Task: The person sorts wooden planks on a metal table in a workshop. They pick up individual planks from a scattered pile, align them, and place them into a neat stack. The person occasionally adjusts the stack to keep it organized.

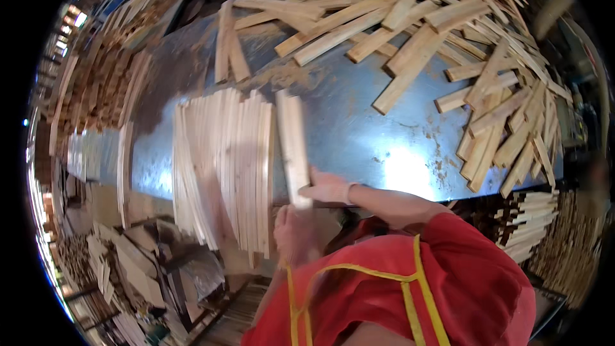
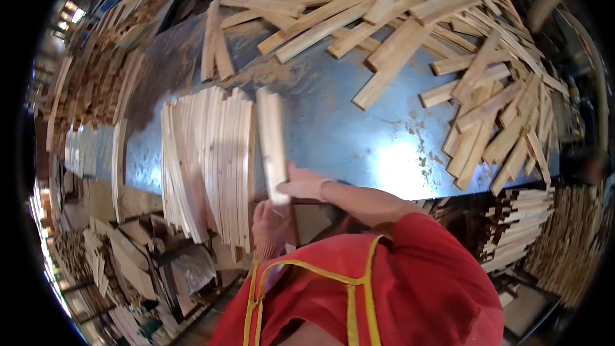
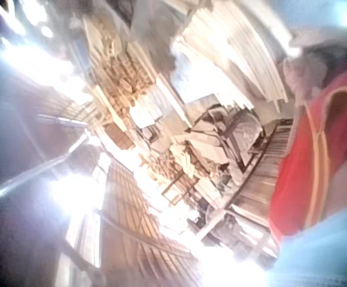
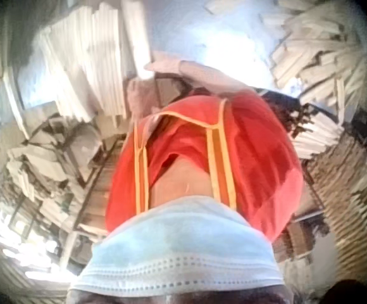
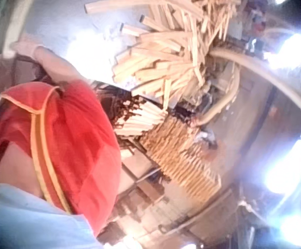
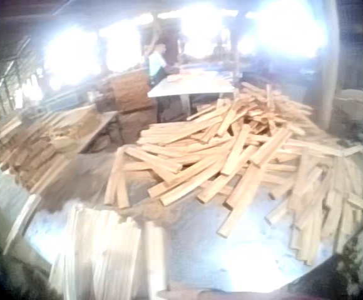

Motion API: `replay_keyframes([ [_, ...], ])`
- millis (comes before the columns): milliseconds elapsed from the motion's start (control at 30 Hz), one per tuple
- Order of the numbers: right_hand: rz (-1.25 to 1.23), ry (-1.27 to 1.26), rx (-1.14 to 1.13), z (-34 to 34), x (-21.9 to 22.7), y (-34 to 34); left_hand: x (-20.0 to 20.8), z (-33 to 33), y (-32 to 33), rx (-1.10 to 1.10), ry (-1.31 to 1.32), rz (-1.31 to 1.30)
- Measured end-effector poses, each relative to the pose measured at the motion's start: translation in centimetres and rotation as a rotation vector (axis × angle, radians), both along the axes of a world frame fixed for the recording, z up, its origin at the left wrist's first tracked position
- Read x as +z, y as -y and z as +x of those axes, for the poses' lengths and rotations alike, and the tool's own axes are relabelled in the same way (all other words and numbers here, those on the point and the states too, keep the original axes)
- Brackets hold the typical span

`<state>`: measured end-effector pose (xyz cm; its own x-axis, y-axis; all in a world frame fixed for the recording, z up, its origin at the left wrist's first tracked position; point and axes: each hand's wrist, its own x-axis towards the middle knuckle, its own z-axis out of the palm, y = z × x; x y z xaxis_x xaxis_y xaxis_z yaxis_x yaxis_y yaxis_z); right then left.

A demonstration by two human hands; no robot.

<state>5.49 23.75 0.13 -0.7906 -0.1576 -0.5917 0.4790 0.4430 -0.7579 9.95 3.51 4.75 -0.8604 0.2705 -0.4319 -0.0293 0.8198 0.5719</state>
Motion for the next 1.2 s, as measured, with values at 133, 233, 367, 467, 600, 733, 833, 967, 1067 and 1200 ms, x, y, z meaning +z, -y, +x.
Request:
replay_keyframes([
  [133,0.022,-0.084,0.171,-3.6,-0.5,3.7,0.4,0.7,0.2,-0.117,-0.518,0.075],
  [233,-0.127,-0.281,0.119,-3.7,1.8,-0.2,2.5,-0.4,-2.8,-0.160,-0.498,0.096],
  [367,0.178,-0.377,-0.227,-2.8,3.3,-16.0,-0.4,-2.0,-5.6,-0.304,-0.584,0.029],
  [467,0.475,-0.566,-0.637,-0.5,2.1,-31.4,-1.3,-4.6,-10.1,-0.442,-0.531,0.017],
  [600,0.828,-0.153,-0.899,1.3,6.0,-45.7,-5.3,-9.1,-17.5,-0.569,-0.555,0.000],
  [733,1.238,-0.122,-0.911,6.2,0.5,-54.5,-4.1,-12.2,-32.3,-0.628,-0.514,0.014],
  [833,1.115,-0.063,-0.999,7.4,1.2,-55.6,-4.5,-12.6,-37.9,-0.548,-0.509,-0.111],
  [967,0.241,-0.231,-1.345,9.8,7.0,-52.8,-6.5,-12.6,-36.5,-0.434,0.007,0.199],
  [1067,-0.593,-0.528,-1.376,15.0,4.8,-48.3,0.0,-8.8,-34.1,-0.186,0.930,0.765],
  [1200,-0.891,-0.187,-1.233,15.7,4.4,-33.8,1.7,-3.8,-30.2,-0.210,1.024,0.669],
])
